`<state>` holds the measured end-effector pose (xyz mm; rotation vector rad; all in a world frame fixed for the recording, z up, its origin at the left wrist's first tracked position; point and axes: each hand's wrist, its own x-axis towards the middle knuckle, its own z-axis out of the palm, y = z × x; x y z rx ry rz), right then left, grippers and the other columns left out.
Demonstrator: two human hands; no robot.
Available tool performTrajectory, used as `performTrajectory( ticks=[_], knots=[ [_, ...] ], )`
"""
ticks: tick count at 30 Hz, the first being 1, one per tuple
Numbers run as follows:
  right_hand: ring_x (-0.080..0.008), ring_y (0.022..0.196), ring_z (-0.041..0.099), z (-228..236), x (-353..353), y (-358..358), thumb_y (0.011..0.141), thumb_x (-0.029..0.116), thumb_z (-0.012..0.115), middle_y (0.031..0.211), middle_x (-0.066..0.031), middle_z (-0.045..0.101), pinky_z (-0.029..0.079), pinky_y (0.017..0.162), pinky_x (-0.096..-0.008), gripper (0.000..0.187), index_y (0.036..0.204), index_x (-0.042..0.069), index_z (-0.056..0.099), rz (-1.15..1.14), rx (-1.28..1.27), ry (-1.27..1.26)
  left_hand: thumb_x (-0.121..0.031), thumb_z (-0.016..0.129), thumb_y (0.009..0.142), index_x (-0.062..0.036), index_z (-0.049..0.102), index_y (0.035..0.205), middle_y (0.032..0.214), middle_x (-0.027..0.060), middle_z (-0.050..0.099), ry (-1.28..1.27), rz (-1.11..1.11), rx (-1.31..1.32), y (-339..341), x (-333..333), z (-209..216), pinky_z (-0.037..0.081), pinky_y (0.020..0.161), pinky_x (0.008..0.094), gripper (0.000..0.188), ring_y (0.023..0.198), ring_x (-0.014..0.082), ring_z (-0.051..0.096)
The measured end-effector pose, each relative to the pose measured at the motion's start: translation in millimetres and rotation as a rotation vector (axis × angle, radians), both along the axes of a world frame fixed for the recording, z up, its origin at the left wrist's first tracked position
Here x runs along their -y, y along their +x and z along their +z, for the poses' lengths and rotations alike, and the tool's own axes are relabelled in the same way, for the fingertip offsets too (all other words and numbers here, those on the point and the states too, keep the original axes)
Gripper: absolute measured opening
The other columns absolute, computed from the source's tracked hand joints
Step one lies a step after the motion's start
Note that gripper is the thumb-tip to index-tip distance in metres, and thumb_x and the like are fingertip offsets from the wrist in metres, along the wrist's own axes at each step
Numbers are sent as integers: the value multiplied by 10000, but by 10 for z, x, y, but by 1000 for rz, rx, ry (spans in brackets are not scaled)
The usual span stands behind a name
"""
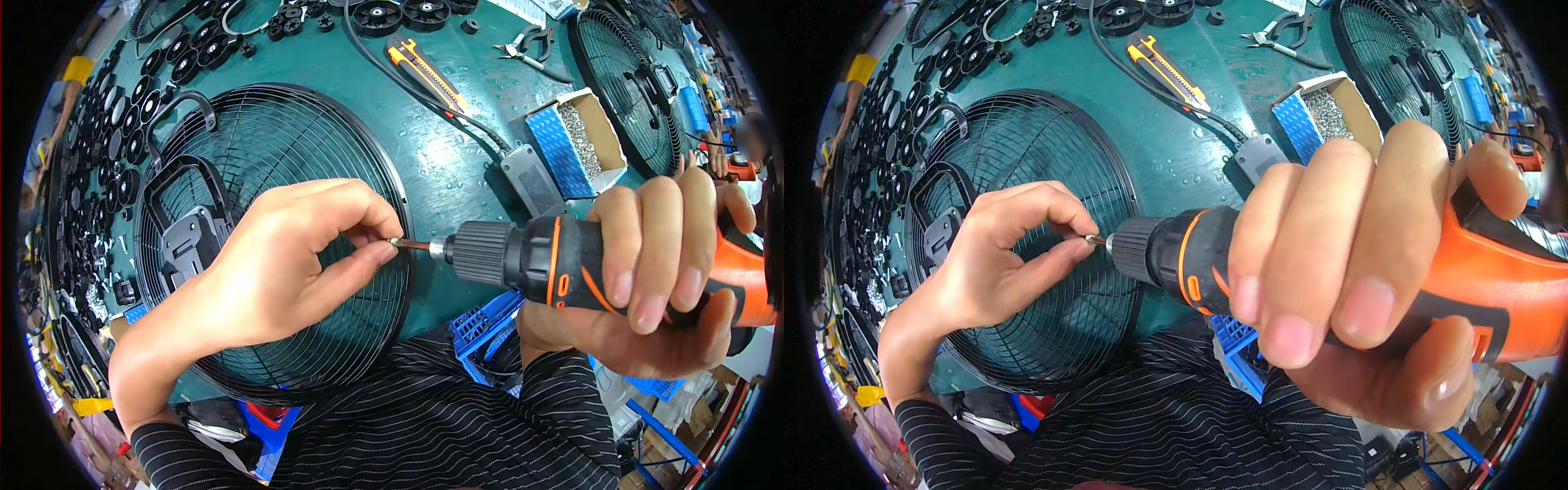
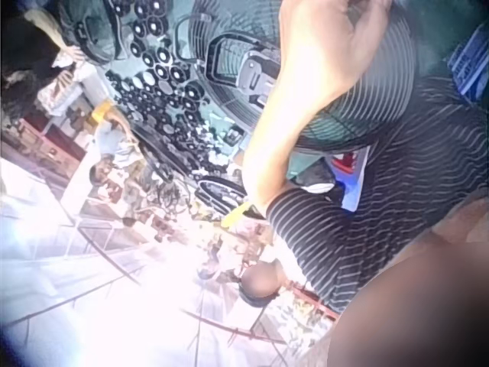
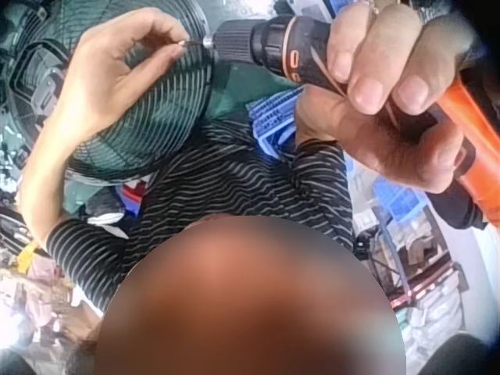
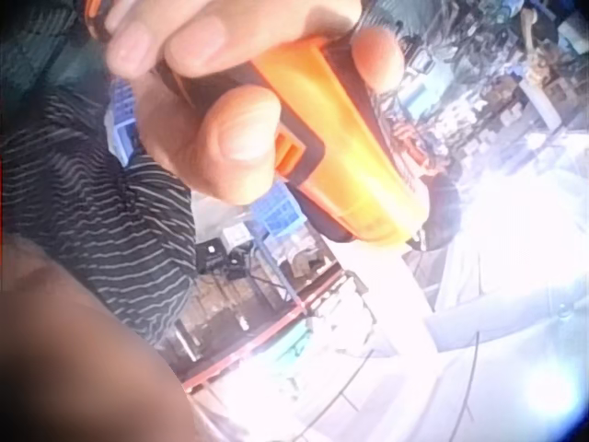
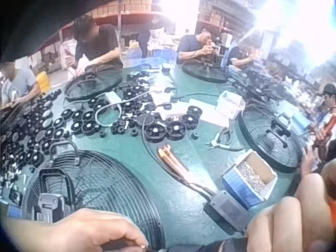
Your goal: The recorder is assembling the front and back guards of an electric fan by fastening them with screws using an electric screwdriver.
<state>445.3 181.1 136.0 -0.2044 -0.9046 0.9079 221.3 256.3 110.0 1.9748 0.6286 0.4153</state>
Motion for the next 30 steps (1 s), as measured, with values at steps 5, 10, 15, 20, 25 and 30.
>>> performTrajectory(
  ticks=[5,10,15,20,25,30],
  knots=[
    [-139,635,540,-60,-17,66,859,141,635,846,-59,495,467,591,-305,465,1205,-59,398,16,73,22,52,676,817,20,637,919,852,112,662,-25,-36,-27,34,-30,-13,517,725,325,114,784,232,658],
    [-136,641,547,-65,-38,148,867,166,611,848,-60,510,477,590,-307,487,1239,-76,411,35,259,-7,17,693,796,3,635,908,899,108,661,172,-153,-12,155,-193,-92,496,842,386,127,928,297,635],
    [-139,661,549,-120,-247,237,883,194,562,876,-67,533,455,598,-298,544,1337,-68,419,147,475,45,-9,684,801,-18,615,883,1054,113,643,226,-231,-115,267,-343,-232,429,1010,441,108,1172,345,535],
    [-150,675,539,-199,-472,188,909,255,471,917,-75,556,454,611,-313,564,1376,-59,428,204,575,82,-27,667,816,-23,607,886,1152,127,616,247,-324,-198,354,-508,-335,354,1104,467,92,1304,378,450],
    [-170,664,535,-248,-487,-56,906,258,463,899,-84,558,458,615,-329,538,1346,-51,432,56,562,-139,33,582,810,8,620,1004,1229,164,584,242,-392,-341,382,-621,-406,282,1157,490,199,1323,392,415],
    [-172,652,532,-313,-516,-193,903,246,472,885,-85,556,459,609,-334,530,1341,-49,430,1,589,-190,48,546,788,-3,606,1156,1274,171,566,291,-437,-401,381,-639,-488,259,1164,490,376,1313,365,414]
  ],
)
